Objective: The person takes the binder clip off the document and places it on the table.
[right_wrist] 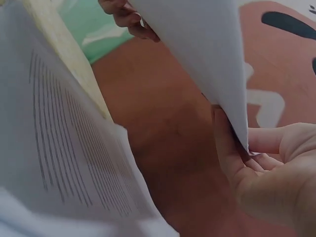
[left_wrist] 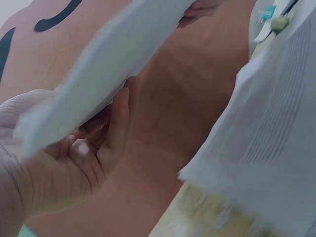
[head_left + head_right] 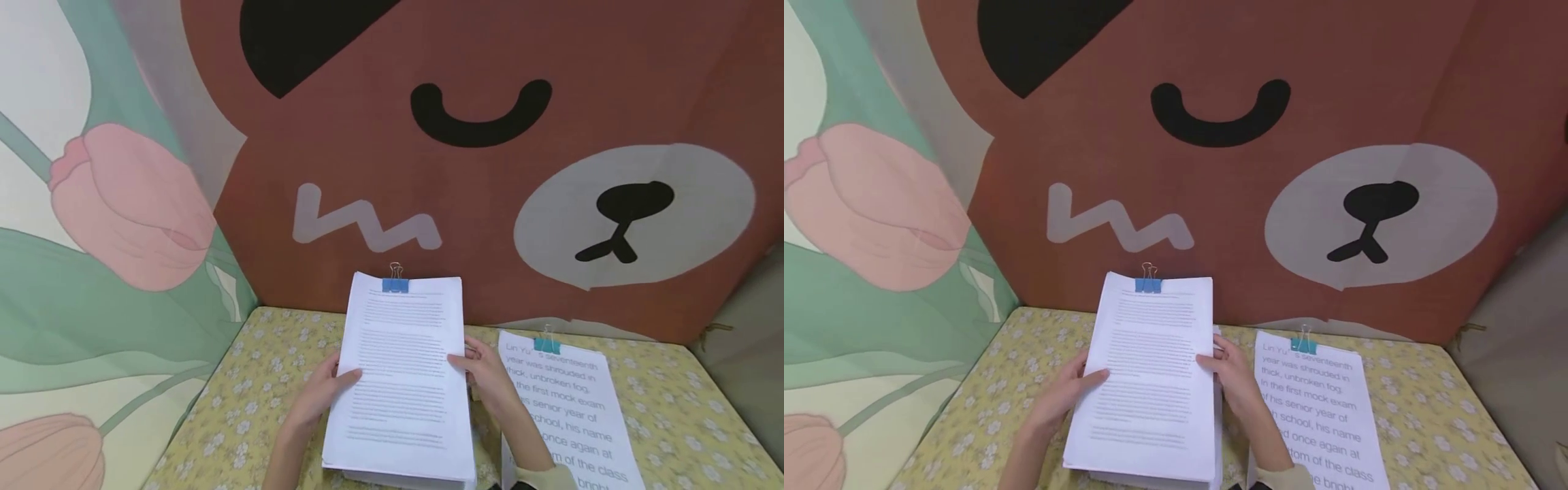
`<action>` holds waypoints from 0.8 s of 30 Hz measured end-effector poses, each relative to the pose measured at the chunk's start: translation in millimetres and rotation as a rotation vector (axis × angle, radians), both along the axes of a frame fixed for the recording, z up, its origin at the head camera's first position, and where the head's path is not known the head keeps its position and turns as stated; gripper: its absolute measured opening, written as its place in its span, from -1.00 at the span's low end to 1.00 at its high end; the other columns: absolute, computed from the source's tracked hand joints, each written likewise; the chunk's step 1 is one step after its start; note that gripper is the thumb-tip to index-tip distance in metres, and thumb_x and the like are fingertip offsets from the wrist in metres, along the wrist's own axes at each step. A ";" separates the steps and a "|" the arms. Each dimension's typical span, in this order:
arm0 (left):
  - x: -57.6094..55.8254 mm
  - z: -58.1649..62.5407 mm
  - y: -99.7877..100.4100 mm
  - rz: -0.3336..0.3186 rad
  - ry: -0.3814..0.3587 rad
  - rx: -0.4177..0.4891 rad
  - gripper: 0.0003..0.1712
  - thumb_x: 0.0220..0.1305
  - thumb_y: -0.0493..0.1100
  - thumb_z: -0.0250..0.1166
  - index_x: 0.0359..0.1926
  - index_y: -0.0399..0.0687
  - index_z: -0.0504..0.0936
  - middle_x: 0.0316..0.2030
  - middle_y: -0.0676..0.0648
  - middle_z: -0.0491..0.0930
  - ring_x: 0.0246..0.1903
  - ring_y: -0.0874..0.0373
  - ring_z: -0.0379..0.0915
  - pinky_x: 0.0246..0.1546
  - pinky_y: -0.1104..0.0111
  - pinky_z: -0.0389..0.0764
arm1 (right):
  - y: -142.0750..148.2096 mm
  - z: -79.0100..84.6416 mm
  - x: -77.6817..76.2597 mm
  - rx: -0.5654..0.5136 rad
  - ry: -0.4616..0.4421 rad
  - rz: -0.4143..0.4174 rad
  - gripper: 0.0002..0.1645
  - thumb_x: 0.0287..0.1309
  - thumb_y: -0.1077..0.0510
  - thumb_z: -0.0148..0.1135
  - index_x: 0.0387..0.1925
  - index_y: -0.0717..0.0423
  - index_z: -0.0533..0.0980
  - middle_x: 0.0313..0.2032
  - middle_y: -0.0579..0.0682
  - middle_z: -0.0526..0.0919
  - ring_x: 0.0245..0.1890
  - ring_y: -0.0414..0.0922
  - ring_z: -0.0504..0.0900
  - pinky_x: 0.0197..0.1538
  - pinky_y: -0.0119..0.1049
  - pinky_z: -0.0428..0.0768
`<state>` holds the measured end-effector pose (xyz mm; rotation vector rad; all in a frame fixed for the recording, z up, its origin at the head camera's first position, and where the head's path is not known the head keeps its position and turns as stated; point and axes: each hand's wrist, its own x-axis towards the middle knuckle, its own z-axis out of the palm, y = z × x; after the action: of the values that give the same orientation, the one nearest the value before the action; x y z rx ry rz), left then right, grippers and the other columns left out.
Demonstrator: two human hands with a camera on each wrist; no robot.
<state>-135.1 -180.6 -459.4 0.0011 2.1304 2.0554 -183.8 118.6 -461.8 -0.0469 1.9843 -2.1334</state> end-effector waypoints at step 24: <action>-11.3 -21.3 48.9 0.026 -0.070 0.137 -0.40 0.52 -0.28 0.12 0.50 -0.31 0.30 0.09 -0.21 0.67 0.00 -0.05 0.67 0.02 0.25 0.64 | 47.1 -7.3 2.1 0.058 -0.076 -0.030 -0.30 0.38 0.29 0.19 0.48 0.34 0.26 0.01 0.17 0.75 -0.12 -0.04 0.78 -0.10 -0.25 0.69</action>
<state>-146.4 -131.7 -480.7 -0.0794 1.9556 2.1779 -181.6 165.7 -469.1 0.0725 2.0143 -2.0620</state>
